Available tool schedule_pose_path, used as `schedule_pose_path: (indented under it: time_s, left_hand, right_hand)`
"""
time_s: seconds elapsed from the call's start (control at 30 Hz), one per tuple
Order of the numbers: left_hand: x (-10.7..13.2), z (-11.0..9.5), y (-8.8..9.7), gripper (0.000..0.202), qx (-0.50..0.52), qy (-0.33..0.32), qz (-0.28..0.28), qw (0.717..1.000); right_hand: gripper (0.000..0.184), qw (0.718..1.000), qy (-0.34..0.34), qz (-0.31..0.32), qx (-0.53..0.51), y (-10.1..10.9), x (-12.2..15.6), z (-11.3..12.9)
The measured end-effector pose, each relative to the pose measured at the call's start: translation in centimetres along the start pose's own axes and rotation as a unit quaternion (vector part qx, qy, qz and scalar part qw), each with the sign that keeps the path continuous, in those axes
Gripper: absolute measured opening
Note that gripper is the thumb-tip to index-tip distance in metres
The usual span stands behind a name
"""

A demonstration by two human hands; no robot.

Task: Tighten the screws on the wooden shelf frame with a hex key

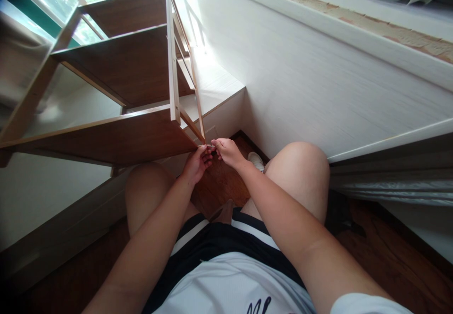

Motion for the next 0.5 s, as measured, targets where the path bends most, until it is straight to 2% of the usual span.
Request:
schedule_pose_path:
  time_s: [0.2, 0.4, 0.5]
  left_hand:
    - [0.2, -0.2, -0.1, 0.03, -0.002, -0.004, 0.002, 1.0]
    - [0.2, -0.2, -0.1, 0.029, 0.003, -0.003, -0.001, 1.0]
    - [0.0, -0.1, 0.0, 0.03, 0.004, -0.002, -0.003, 1.0]
  right_hand:
    - [0.056, 0.999, 0.033, 0.025, 0.011, -0.2, 0.5, 1.0]
    - [0.029, 0.996, 0.057, 0.031, 0.056, -0.1, 0.9, 1.8]
    - [0.022, 0.992, 0.08, 0.012, 0.095, 0.4, 0.9, 2.2]
Point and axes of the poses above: each hand's wrist, its own x-axis away from the middle knuckle, its own y-axis out of the back of the hand, z = x × y, the point moved 9 cm from there along -x, towards the middle knuckle, and after that the axes turned 12 degrees about -z, right-handed, at the moved point
